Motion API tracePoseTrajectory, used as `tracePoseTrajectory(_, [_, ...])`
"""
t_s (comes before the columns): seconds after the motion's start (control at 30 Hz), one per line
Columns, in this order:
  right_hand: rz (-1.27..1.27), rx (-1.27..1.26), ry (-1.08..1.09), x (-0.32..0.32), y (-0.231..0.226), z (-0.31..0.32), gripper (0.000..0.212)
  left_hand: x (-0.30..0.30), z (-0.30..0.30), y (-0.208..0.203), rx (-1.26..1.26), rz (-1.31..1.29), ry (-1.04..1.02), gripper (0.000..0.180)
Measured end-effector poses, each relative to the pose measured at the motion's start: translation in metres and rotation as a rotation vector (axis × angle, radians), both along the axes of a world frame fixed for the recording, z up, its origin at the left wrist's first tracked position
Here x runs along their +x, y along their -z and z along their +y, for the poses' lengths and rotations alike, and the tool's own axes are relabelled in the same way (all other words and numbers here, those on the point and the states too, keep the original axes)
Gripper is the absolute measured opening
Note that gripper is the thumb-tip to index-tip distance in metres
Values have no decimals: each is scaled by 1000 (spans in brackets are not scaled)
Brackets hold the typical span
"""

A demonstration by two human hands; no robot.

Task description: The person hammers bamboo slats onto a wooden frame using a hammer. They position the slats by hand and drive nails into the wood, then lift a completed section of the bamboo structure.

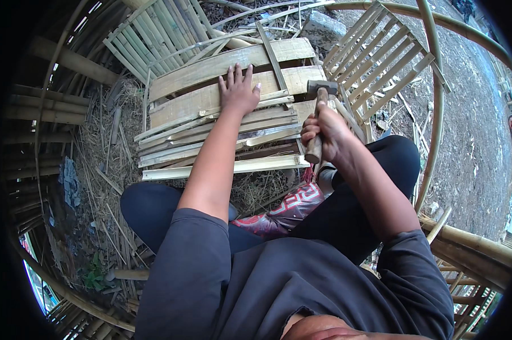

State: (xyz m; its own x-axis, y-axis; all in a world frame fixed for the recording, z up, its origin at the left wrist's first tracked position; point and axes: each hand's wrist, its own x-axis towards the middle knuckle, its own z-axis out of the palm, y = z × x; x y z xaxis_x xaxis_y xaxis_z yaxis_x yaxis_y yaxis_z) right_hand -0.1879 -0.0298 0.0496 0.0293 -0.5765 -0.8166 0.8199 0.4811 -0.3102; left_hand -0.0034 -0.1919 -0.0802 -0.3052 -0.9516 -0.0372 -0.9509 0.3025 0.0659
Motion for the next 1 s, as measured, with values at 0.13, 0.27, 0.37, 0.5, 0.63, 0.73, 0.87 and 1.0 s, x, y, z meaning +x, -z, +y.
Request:
tracePoseTrajectory(0.13, [7, 51, -186, 16, -8, 4, 40, 2, 0, -3, 13, 0, -4, 71])
tracePoseTrajectory(0.27, [-109, 3, -94, 1, -6, -2, 40, 3, 1, -3, -31, 12, 5, 70])
tracePoseTrajectory(0.37, [-33, -9, -55, 10, -5, 1, 42, 3, 2, -3, -41, 16, 2, 70])
tracePoseTrajectory(0.5, [-148, -28, -145, 10, -3, 3, 41, 2, 2, -6, 11, 13, -5, 70])
tracePoseTrajectory(0.63, [-162, -22, -73, 12, -9, 0, 37, 4, 2, -6, 6, 37, -2, 70])
tracePoseTrajectory(0.73, [-104, 26, -5, 19, -16, 1, 38, 3, 1, -5, 1, 42, -2, 70])
tracePoseTrajectory(0.87, [-201, -3, -189, 23, -17, 8, 37, 3, 1, -3, -20, 51, 2, 70])
tracePoseTrajectory(1.0, [-225, -61, -325, 36, -21, 12, 35, 5, 1, 0, -33, 45, 5, 71])
